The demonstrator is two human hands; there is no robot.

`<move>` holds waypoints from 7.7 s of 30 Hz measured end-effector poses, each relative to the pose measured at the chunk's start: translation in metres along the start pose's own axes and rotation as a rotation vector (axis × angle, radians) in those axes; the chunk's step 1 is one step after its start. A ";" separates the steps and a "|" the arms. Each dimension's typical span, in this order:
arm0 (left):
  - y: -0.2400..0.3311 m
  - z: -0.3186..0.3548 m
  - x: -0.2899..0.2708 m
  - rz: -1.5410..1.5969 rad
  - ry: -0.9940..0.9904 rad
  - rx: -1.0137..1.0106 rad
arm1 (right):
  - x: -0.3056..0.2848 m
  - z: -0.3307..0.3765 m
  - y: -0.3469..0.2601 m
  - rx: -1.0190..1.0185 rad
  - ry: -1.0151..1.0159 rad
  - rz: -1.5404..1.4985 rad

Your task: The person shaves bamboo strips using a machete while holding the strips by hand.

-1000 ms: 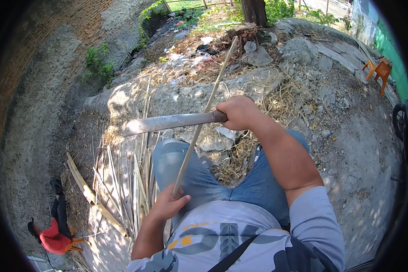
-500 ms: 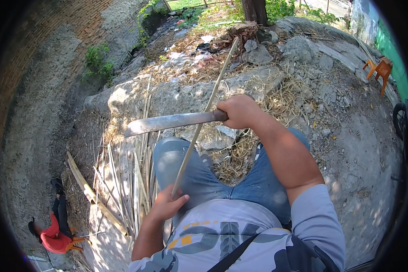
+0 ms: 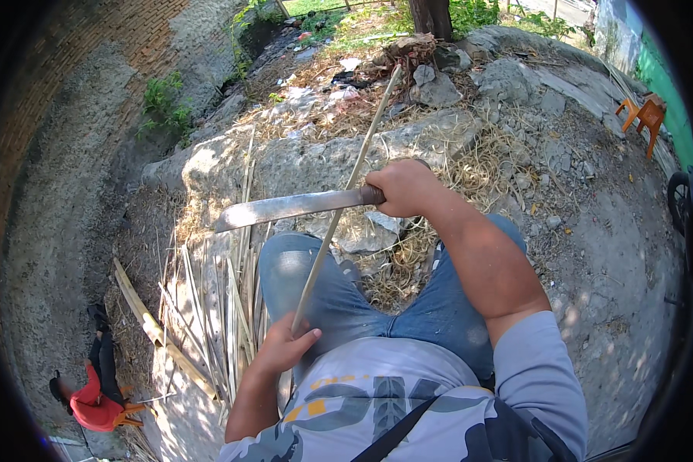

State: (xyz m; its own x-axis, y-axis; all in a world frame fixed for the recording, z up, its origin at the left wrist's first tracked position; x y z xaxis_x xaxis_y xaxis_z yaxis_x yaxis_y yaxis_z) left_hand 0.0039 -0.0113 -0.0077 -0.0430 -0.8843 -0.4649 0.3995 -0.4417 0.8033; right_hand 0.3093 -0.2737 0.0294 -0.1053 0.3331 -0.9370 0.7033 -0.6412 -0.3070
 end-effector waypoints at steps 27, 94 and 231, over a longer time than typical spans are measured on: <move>0.024 -0.002 -0.008 -0.099 0.046 0.010 | -0.016 0.003 -0.005 0.071 0.041 0.024; 0.016 0.042 -0.033 0.122 -0.033 -0.031 | -0.017 -0.003 0.069 0.407 0.147 -0.296; 0.019 0.025 -0.020 0.054 0.092 -0.049 | 0.012 -0.009 -0.002 0.257 0.106 -0.149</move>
State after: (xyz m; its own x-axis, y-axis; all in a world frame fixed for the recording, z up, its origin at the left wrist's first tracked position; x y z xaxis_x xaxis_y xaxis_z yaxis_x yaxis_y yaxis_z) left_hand -0.0102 -0.0053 0.0257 0.0631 -0.8880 -0.4554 0.4435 -0.3838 0.8099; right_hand 0.3129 -0.2626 0.0203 -0.1108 0.4982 -0.8600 0.4835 -0.7290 -0.4846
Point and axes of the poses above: each hand's wrist, its own z-axis away from the middle knuckle, its own x-axis out of the palm, y = z × x, the point moved 1 cm from there along -z, towards the middle knuckle, and after that the axes turned 3 degrees about x, right-handed, at the moved point
